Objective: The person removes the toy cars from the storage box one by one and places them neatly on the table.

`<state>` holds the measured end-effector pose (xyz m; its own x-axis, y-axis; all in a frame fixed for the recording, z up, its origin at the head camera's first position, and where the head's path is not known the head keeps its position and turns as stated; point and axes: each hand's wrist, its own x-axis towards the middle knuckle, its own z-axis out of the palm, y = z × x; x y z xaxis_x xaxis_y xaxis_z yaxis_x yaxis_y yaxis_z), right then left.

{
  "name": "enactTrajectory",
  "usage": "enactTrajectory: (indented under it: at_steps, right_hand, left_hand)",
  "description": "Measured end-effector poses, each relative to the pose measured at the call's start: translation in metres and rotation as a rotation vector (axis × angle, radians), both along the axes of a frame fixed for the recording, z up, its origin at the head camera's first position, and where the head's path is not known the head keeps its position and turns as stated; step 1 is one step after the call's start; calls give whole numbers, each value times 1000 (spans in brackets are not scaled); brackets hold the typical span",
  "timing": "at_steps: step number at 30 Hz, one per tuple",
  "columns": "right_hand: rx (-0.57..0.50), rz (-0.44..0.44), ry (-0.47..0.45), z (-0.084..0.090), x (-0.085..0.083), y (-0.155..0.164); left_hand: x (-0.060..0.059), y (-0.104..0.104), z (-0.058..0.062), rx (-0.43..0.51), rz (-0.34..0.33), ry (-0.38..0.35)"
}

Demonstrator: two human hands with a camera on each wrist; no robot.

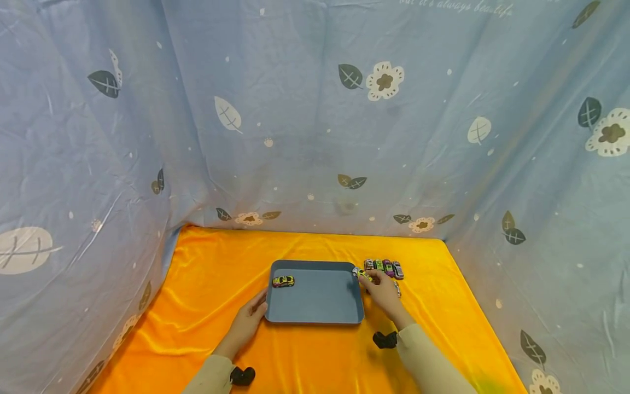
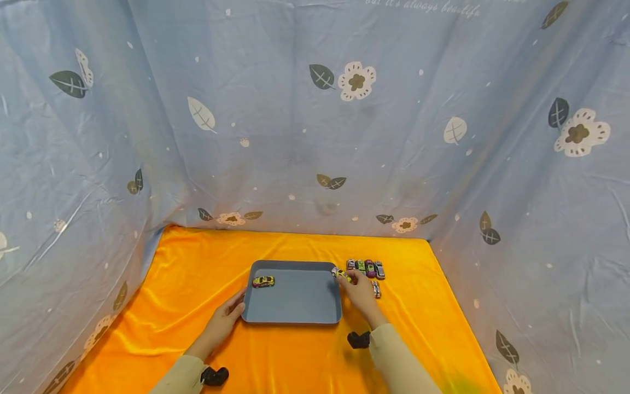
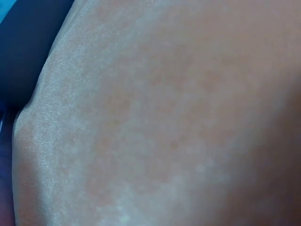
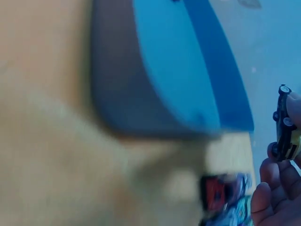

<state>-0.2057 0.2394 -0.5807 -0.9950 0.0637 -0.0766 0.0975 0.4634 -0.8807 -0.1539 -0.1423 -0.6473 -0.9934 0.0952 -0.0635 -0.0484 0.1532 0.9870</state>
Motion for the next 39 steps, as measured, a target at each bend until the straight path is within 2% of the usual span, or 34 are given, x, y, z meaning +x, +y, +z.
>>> enactTrajectory:
  at_steps: [6, 12, 24, 31, 35, 39]
  right_hand:
    - [20, -88, -19, -8, 6, 29]
    - [31, -135, -46, -14, 12, 51]
    - [87, -298, -26, -24, 14, 68]
    - [2, -390, -18, -34, 14, 75]
    - [-93, -434, -67, -38, 14, 80]
    - [-191, -432, -116, -38, 11, 84]
  left_hand:
    - [0, 0, 2, -16, 3, -9]
    - [0, 0, 3, -29, 13, -12]
    - [-1, 1, 3, -7, 7, -5]
    - [0, 1, 4, 3, 9, -7]
    - [0, 1, 3, 1, 7, -2]
    - [0, 0, 3, -3, 6, -5]
